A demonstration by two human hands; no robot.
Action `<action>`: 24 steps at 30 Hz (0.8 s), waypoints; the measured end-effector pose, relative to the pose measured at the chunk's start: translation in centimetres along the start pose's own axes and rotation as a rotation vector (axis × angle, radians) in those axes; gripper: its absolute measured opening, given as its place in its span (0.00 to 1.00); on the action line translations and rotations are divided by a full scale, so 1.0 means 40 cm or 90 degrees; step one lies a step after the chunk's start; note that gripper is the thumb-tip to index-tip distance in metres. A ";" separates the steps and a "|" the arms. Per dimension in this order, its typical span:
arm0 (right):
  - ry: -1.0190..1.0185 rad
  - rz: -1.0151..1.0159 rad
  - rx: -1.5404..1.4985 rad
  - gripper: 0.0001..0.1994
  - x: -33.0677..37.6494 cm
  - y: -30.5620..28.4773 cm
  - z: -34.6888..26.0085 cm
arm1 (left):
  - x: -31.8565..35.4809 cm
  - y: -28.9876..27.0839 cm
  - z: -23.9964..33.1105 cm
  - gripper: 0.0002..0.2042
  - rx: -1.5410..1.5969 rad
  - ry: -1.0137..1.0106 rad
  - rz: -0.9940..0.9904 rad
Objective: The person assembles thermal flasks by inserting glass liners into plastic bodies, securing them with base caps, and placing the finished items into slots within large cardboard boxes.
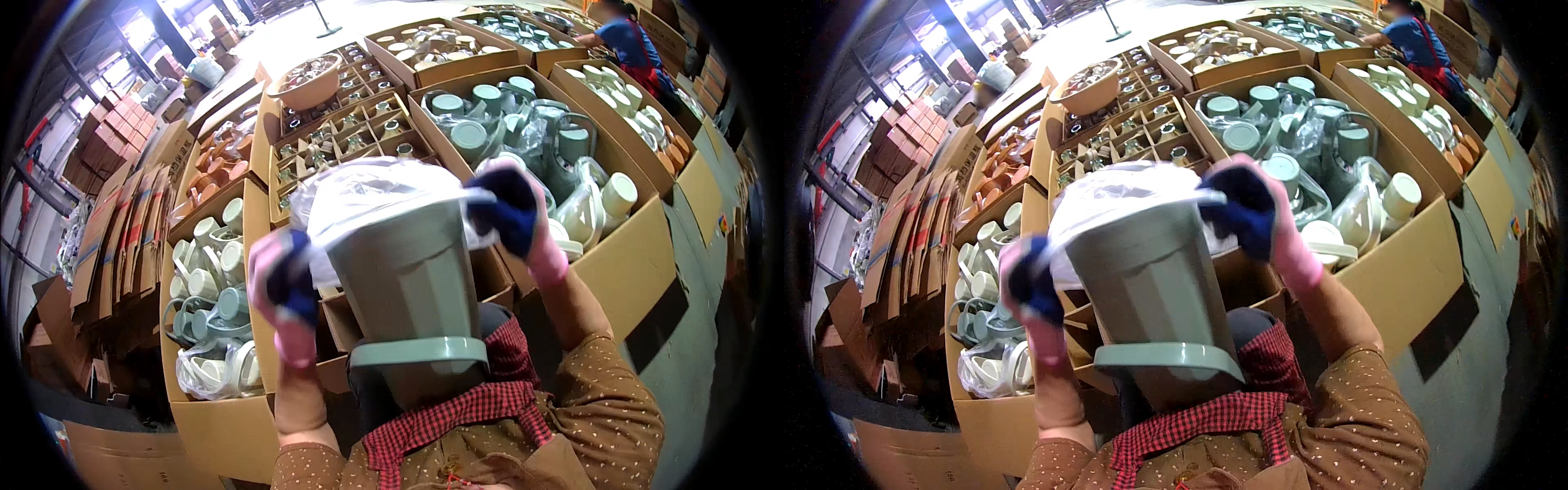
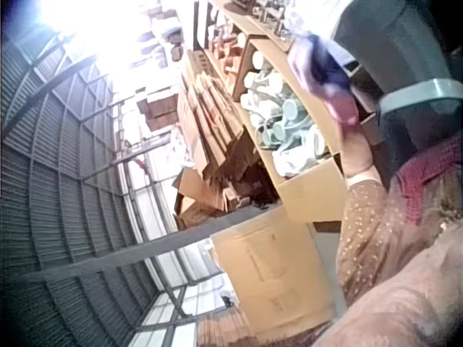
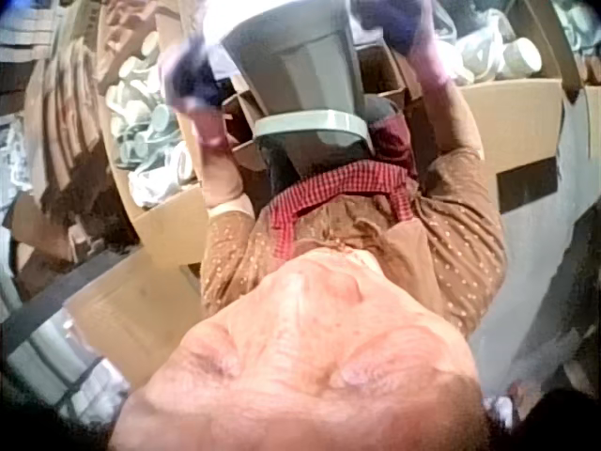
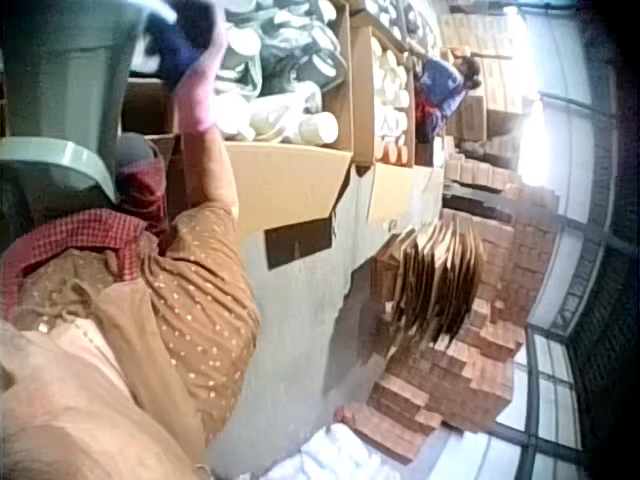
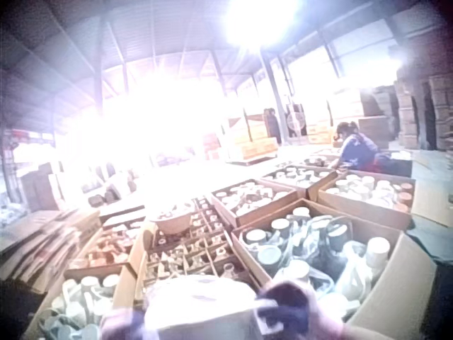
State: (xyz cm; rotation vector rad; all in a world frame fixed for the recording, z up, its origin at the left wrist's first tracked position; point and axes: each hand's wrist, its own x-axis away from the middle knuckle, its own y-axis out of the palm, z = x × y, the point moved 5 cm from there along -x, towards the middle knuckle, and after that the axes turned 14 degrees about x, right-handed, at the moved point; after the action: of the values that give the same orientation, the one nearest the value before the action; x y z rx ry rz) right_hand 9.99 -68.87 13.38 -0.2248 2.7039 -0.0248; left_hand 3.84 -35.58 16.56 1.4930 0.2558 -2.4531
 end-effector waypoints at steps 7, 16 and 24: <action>-0.140 -0.394 0.264 0.14 0.279 0.067 -0.114 | 0.141 0.058 0.186 0.09 0.137 -0.725 -0.592; -0.081 -1.068 0.247 0.28 0.518 0.301 -0.294 | 0.201 0.290 0.283 0.25 0.148 -0.407 -0.795; 0.241 -0.322 0.013 0.11 0.266 -0.030 -0.329 | 0.265 0.004 0.041 0.11 0.148 -0.756 -0.468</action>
State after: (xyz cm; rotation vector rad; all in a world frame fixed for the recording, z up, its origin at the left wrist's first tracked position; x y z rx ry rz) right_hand -4.84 -71.99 21.04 -0.9787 2.9327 -0.2678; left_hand -2.16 -37.55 7.88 -0.3089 0.2873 -3.5064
